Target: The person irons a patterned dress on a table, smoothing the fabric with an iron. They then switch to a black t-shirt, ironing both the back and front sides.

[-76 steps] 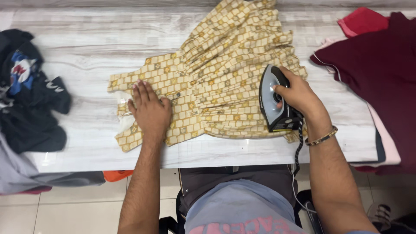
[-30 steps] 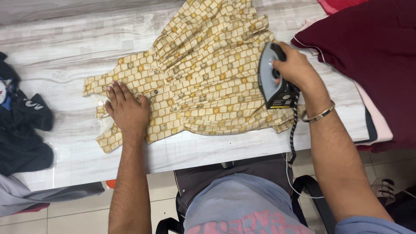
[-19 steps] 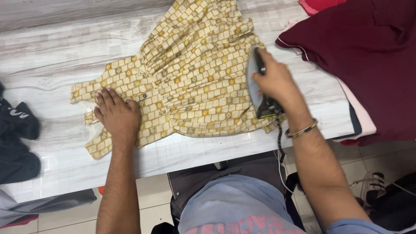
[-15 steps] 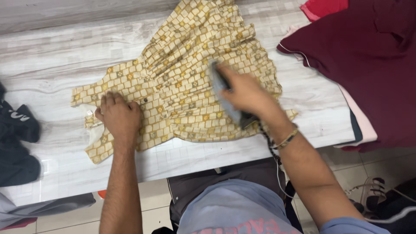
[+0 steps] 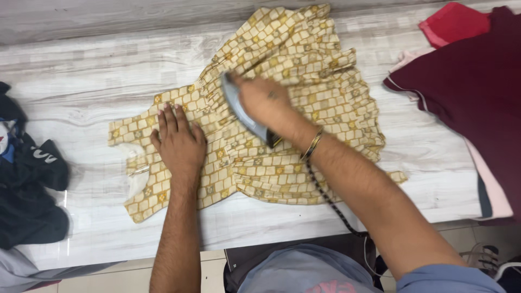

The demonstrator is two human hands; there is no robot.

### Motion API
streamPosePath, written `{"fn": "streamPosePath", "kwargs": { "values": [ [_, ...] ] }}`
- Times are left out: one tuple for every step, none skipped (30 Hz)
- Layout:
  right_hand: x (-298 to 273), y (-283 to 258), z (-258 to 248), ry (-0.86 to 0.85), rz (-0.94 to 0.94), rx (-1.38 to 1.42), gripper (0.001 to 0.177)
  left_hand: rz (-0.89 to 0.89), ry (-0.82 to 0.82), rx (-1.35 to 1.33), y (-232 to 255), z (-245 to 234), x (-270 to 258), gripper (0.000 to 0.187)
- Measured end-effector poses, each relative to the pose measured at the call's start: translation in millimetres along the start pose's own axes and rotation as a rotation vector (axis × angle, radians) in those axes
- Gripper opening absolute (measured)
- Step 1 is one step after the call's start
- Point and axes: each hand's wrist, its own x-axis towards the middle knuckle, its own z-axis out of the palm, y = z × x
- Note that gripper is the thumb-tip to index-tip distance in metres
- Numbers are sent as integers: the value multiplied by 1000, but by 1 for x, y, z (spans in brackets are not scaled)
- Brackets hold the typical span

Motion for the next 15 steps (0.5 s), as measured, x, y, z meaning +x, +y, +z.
{"fn": "streamPosePath", "kwargs": {
  "values": [
    [10, 6, -11, -114, 137, 117, 49, -5, -10, -1, 1, -2, 2, 60],
    [17, 7, -17, -120, 160, 101, 51, -10, -19, -1, 2, -4, 3, 61],
    [24, 10, -21, -128, 186, 86, 52, -14, -31, -3, 2, -5, 3, 61],
    [30, 13, -22, -136, 212, 71, 54, -17, -42, 1, 2, -5, 5, 62],
    [34, 19, -22, -96, 196, 59, 53, -20, -53, 3, 2, -5, 7, 62],
    [37, 26, -19, -56, 179, 48, 53, -23, -64, 6, 2, -5, 6, 63],
    [40, 34, -18, -7, 160, 34, 52, -26, -68, -6, 3, -5, 6, 63],
    [40, 41, -15, 49, 164, -48, 52, -28, -71, -17, 4, -5, 6, 64],
    [40, 43, -11, 108, 162, -128, 53, -33, -69, -24, 3, -6, 6, 64],
    [38, 46, -10, 167, 160, -209, 54, -38, -71, -23, 3, -7, 5, 65],
    [36, 53, -12, 114, 236, -143, 52, -40, -75, -24, 3, -7, 5, 65],
    [31, 62, -17, 61, 310, -76, 49, -43, -78, -24, 3, -7, 5, 66],
    [26, 71, -22, 7, 385, -10, 48, -34, -69, -16, 3, -7, 4, 66],
    [21, 80, -27, 61, 342, -64, 50, -25, -59, -8, 2, -6, 4, 66],
    [16, 91, -34, 116, 309, -117, 53, -9, -52, -4, 2, -5, 5, 67]
  ]
}}
